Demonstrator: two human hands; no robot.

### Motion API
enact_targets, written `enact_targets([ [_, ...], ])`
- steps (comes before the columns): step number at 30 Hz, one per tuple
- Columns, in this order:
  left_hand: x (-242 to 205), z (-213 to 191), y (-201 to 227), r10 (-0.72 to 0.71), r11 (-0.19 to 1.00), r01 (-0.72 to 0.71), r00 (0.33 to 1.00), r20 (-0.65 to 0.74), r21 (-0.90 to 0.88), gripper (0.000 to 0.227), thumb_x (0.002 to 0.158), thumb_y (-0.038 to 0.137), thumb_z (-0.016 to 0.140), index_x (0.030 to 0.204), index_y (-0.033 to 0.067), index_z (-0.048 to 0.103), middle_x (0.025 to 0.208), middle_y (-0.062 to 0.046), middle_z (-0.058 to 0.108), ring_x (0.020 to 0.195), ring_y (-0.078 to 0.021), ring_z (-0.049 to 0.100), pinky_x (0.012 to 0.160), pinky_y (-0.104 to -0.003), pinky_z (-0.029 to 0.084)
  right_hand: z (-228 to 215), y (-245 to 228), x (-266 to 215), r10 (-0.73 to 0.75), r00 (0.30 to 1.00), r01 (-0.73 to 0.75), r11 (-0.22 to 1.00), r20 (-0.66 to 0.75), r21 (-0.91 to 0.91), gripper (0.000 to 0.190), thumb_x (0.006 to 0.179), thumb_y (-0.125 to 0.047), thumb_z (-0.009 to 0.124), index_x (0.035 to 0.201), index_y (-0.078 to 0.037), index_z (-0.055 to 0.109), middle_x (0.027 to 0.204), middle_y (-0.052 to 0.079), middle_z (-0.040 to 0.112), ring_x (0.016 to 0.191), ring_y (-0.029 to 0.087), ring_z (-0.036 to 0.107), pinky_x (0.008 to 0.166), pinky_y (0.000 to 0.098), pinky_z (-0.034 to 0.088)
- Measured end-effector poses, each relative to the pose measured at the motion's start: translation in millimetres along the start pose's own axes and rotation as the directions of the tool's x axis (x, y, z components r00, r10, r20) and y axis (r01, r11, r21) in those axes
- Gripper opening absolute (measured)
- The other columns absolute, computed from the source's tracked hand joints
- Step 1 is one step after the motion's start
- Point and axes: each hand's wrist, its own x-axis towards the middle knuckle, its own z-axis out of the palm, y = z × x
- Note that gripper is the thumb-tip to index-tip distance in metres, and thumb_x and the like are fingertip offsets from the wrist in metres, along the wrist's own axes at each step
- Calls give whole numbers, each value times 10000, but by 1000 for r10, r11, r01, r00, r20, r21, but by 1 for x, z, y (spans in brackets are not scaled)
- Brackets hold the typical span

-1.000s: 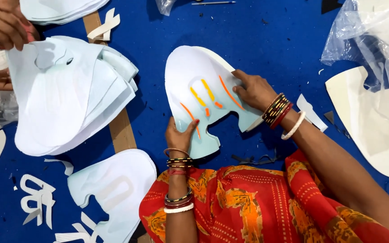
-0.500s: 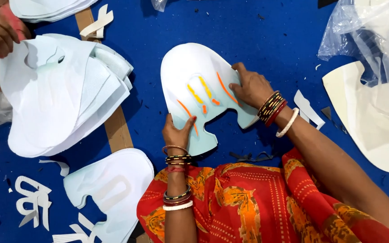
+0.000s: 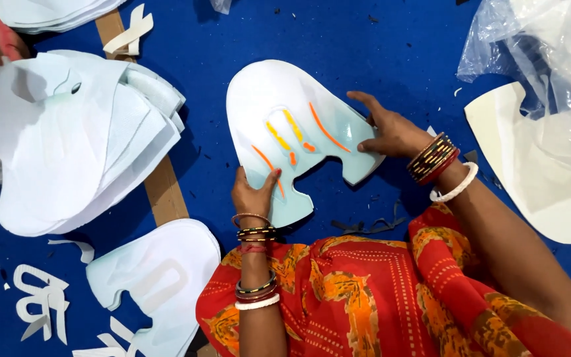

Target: The person sorts and arranges white shoe upper components and layers on a workshop floor.

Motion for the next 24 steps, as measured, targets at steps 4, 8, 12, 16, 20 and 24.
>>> enact_targets([
  [4,-1,-1,-2,6,1000,-6,1000,-9,-27,538,726,350,906,1043,2,644,991,-180,775,862,-283,785,741,-372,627,6,5,2,-31,999,30,999,-21,-43,1091,766,-138,857,1589,-348,172,1328,309,586,1224,448,600,968,562,523],
  [8,-2,0,0,38,999,-38,999,-9,-31,533,737,349,910,1047,4,646,1002,-183,771,873,-282,776,751,-374,616,8,-2,-4,-47,999,46,998,-21,-48,1017,791,-105,805,1578,-319,198,1320,297,607,1223,425,627,969,546,536],
  [12,-3,-1,2,18,999,-18,1000,-8,-32,527,735,351,905,1024,1,639,991,-183,774,866,-283,780,752,-373,618,14,0,-2,-74,996,65,982,-42,-177,815,810,-121,776,1492,-235,344,1314,250,617,1074,411,714,923,497,568],
  [16,-5,-3,4,14,998,-15,1000,-10,-53,524,733,352,903,1022,4,638,999,-186,773,886,-281,783,757,-372,621,5,-41,-28,164,981,-192,893,-103,-407,627,836,-321,826,1343,-182,485,1378,192,533,1111,393,673,855,470,592],
  [20,-8,-8,7,-8,1000,8,1000,-3,12,727,738,345,924,1254,28,521,1052,-212,758,920,-308,773,788,-382,620,25,-2,-8,-215,930,-1,810,-299,-586,535,866,-447,794,1272,-188,562,1425,127,530,1419,332,459,1074,470,467],
  [24,-21,-24,5,-46,988,63,991,124,-139,1218,695,214,912,1589,188,85,1108,-200,743,944,-290,774,812,-379,620,73,23,27,-609,701,229,685,-371,-692,715,990,-560,531,1602,-226,375,1683,140,274,1544,335,159,1215,530,161],
])
